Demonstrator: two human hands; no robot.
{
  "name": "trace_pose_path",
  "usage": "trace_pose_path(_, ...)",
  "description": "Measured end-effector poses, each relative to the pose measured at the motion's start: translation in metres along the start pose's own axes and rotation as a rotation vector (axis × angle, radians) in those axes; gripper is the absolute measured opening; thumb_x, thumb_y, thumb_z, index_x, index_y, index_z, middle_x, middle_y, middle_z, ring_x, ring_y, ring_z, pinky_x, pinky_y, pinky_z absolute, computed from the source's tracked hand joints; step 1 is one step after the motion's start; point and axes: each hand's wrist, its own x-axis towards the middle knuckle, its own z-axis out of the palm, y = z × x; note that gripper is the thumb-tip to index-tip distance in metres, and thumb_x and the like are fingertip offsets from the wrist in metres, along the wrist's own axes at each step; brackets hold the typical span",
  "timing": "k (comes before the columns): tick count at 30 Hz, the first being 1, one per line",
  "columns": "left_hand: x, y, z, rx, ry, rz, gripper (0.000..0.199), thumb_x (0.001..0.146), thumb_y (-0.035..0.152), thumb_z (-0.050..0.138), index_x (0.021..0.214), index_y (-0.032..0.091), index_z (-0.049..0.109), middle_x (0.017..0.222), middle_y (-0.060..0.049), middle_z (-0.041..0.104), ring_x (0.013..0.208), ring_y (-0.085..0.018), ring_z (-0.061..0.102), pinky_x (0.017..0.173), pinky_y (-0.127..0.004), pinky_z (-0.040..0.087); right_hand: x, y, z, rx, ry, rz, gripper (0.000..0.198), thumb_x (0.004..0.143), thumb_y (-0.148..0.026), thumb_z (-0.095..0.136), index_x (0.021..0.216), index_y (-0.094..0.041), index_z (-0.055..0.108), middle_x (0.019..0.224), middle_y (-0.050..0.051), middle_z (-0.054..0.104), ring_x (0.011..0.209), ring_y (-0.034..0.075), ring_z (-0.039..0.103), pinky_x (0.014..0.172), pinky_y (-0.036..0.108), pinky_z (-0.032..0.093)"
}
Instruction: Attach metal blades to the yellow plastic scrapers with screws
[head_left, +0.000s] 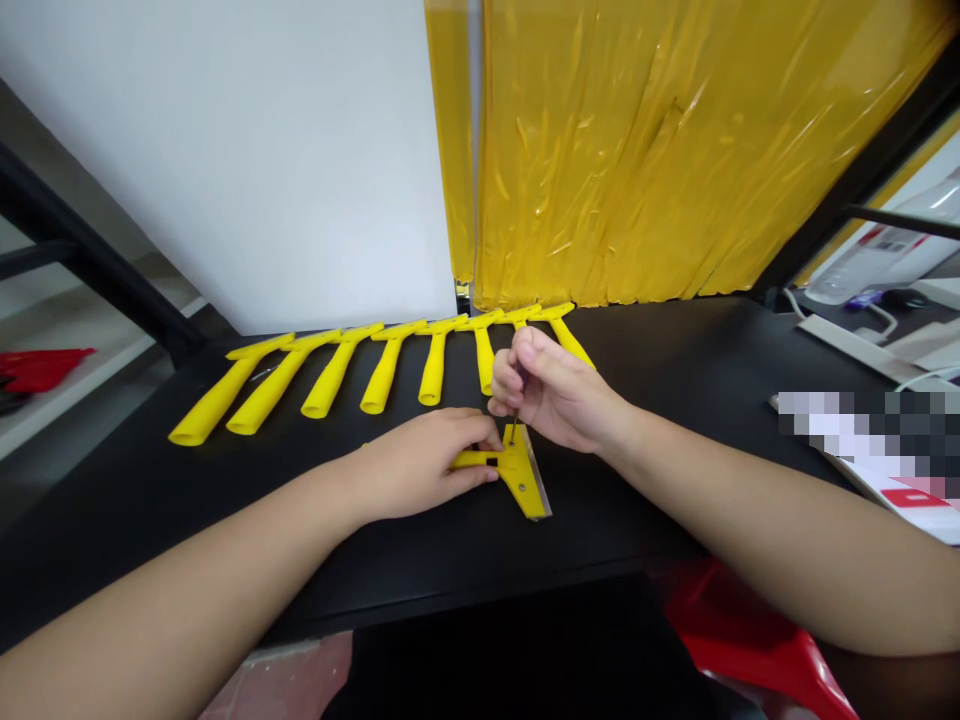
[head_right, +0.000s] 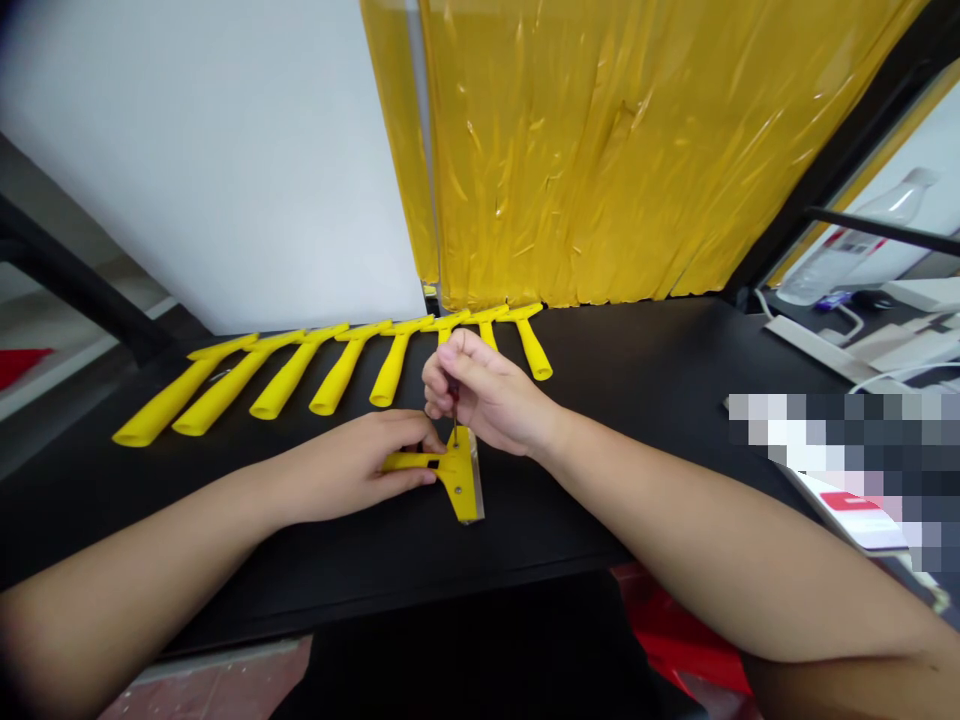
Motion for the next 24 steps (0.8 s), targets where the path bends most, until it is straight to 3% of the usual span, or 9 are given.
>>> trace_pose_path(3,0.000,0.001,-0.001,-0.004,-0.002,0.005,0.014,0.099,0.031,0.070,0.109,0.022,0.070,0.112,-0.005,0.072,0.107,-0.024,0.068,0.097,-0.040,0.054,0.002,0.001,-0.002,-0.026,0.012,0.038,0.029,0.101,-0.044,0.069,0.087,-0.021,0.060,0.080,-0.002,0.056,0.070,0.013,0.049,0.071,0.030,0.047)
trace_pose_path(6,0.000,0.001,-0.001,-0.001,0.000,-0.002,0.015,0.099,0.033,0.070,0.110,0.023,0.070,0.111,-0.005,0.072,0.105,-0.025,0.068,0.094,-0.039,0.055,0.004,0.002,-0.005,-0.050,0.001,0.060,0.033,0.107,-0.048,0.056,0.090,-0.021,0.064,0.065,-0.005,0.045,0.059,0.012,0.040,0.064,0.028,0.042)
trace_pose_path(10,0.001,0.001,-0.001,0.012,0.005,0.003,0.014,0.098,0.032,0.071,0.109,0.022,0.070,0.112,-0.006,0.073,0.107,-0.026,0.069,0.096,-0.040,0.054,0.000,0.001,-0.002,-0.056,-0.025,0.083,0.026,0.106,-0.052,0.057,0.105,-0.026,0.058,0.063,-0.008,0.040,0.056,0.012,0.033,0.061,0.026,0.037)
trace_pose_path(13,0.002,0.003,-0.001,0.013,0.001,0.000,0.014,0.098,0.030,0.071,0.109,0.022,0.070,0.113,-0.006,0.073,0.108,-0.026,0.068,0.098,-0.041,0.054,-0.002,0.000,0.000,-0.043,-0.041,0.059,0.024,0.103,-0.041,0.068,0.095,-0.025,0.052,0.071,-0.007,0.047,0.061,0.011,0.039,0.064,0.025,0.037)
trace_pose_path(16,0.002,0.004,-0.001,0.006,-0.011,-0.011,0.014,0.098,0.030,0.071,0.110,0.021,0.070,0.114,-0.006,0.072,0.108,-0.026,0.068,0.098,-0.041,0.054,-0.001,0.000,-0.001,-0.049,-0.045,0.069,0.026,0.103,-0.041,0.065,0.089,-0.022,0.056,0.080,-0.002,0.053,0.069,0.013,0.047,0.067,0.027,0.041)
trace_pose_path(19,0.001,0.003,-0.001,0.009,-0.014,-0.013,0.015,0.099,0.031,0.070,0.111,0.022,0.070,0.114,-0.006,0.072,0.109,-0.026,0.068,0.098,-0.041,0.054,0.001,0.000,-0.003,-0.048,-0.032,0.103,0.033,0.106,-0.046,0.058,0.086,-0.020,0.060,0.070,-0.004,0.045,0.063,0.013,0.042,0.062,0.027,0.040)
trace_pose_path(24,0.000,0.000,0.001,0.019,0.004,0.014,0.015,0.099,0.032,0.070,0.111,0.022,0.070,0.112,-0.006,0.073,0.107,-0.025,0.069,0.096,-0.039,0.054,0.000,-0.008,0.000,-0.049,0.013,0.075,0.028,0.107,-0.054,0.055,0.108,-0.028,0.062,0.066,-0.007,0.036,0.056,0.012,0.031,0.059,0.026,0.037)
